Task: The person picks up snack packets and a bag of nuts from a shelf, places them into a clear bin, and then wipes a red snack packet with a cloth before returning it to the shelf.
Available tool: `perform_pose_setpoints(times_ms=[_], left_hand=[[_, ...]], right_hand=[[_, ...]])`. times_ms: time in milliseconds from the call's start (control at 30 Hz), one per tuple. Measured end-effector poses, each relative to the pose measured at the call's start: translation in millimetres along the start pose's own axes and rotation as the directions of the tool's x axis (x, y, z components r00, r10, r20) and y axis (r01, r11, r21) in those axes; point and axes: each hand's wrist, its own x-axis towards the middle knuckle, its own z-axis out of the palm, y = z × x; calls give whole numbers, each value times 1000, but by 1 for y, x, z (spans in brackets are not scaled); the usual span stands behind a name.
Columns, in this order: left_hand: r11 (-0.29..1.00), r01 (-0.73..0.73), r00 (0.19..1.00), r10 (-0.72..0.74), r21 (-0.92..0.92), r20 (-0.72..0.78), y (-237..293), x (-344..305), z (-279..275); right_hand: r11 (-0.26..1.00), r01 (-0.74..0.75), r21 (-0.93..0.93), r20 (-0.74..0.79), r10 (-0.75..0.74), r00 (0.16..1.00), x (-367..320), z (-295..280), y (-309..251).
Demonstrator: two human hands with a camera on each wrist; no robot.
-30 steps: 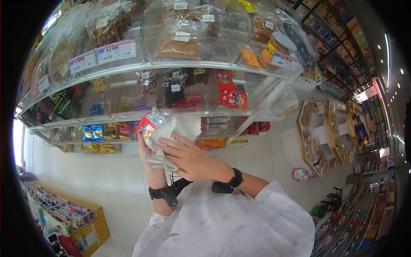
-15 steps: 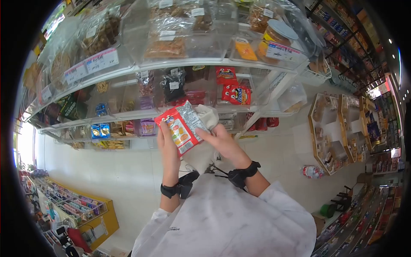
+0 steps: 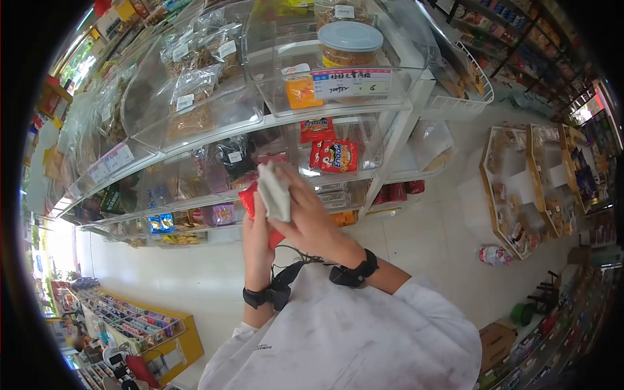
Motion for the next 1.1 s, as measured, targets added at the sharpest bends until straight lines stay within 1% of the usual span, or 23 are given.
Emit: perform_pose_setpoints(times_ms=[33, 67, 100, 133, 167, 200, 300, 333, 433, 467, 533, 567, 600, 667, 700, 767, 800, 900, 933, 967, 1033, 1067, 1100], left_hand=[[996, 8, 999, -3, 84, -55, -3, 1, 7], [985, -24, 1000, 26, 170, -6, -14, 9, 1], [994, -32, 998, 38, 106, -52, -15, 10, 8], [998, -45, 994, 48, 40, -97, -16, 10, 17], [998, -61, 988, 57, -26, -141, -14, 11, 25], [993, -87, 980, 70, -86, -186, -7, 11, 31], [994, -80, 977, 65, -69, -205, -4, 18, 37], [997, -59, 986, 51, -46, -159, -5, 18, 34], [992, -82, 997, 82, -96, -7, -22, 27, 18], [998, -58, 998, 58, -18, -9, -23, 26, 13], [993, -60, 998, 57, 101, 32, -12, 21, 14], [985, -56, 998, 48, 161, 51, -7, 16, 14], [988, -37, 998, 30, 150, 50, -4, 13, 12], [988, -23, 998, 15, 153, 55, -2, 11, 5], [988, -17, 998, 8, 154, 59, -1, 10, 3], [986, -41, 995, 27, 161, 94, 2, 10, 0], [985, -48, 994, 31, 164, 107, 3, 7, -4], [974, -56, 989, 24, 221, 143, 9, 5, -17], [972, -69, 988, 34, 226, 153, 9, 7, -22], [978, -67, 988, 37, 197, 151, 9, 9, -27], [989, -36, 989, 14, 144, 149, 4, 11, -36], [980, -71, 989, 45, 186, 140, 1, 12, -41], [983, -68, 987, 42, 170, 154, 3, 10, -42]], right_hand=[[995, -66, 77, -54, 71, 996, 0, -1, 13], [980, -128, 155, -101, 145, 984, -1, -3, 25], [891, -225, 394, -61, 269, 961, -2, -7, 36], [738, -305, 602, 10, 375, 927, -3, -12, 46], [531, -364, 765, 104, 456, 884, -6, -20, 55], [372, -581, 724, 289, 601, 745, -12, -41, 58], [528, -591, 610, 376, 465, 802, -15, -64, 48], [528, -623, 577, 447, 434, 782, -16, -65, 51], [632, -482, 607, 264, 412, 872, -8, -65, 69], [713, -354, 605, 92, 379, 921, -4, -60, 93], [708, -407, 577, -55, 531, 846, 15, -75, 110], [814, -356, 458, -169, 473, 865, 26, -80, 123], [896, -305, 322, -273, 397, 876, 36, -83, 140], [892, -367, 263, -254, 431, 866, 46, -70, 190], [889, -395, 231, -247, 447, 860, 54, -68, 205], [835, -534, 132, -96, 547, 831, 76, -69, 210], [799, -598, 71, -20, 600, 800, 79, -67, 210], [832, -497, -247, -74, 495, 866, 71, -67, 235], [836, -480, -264, -20, 493, 870, 68, -72, 235], [806, -475, -353, 32, 518, 855, 65, -74, 237], [719, -461, -521, 121, 597, 793, 51, -77, 234], [712, -455, -534, 136, 604, 785, 45, -75, 242], [707, -449, -546, 151, 611, 777, 40, -70, 260]])
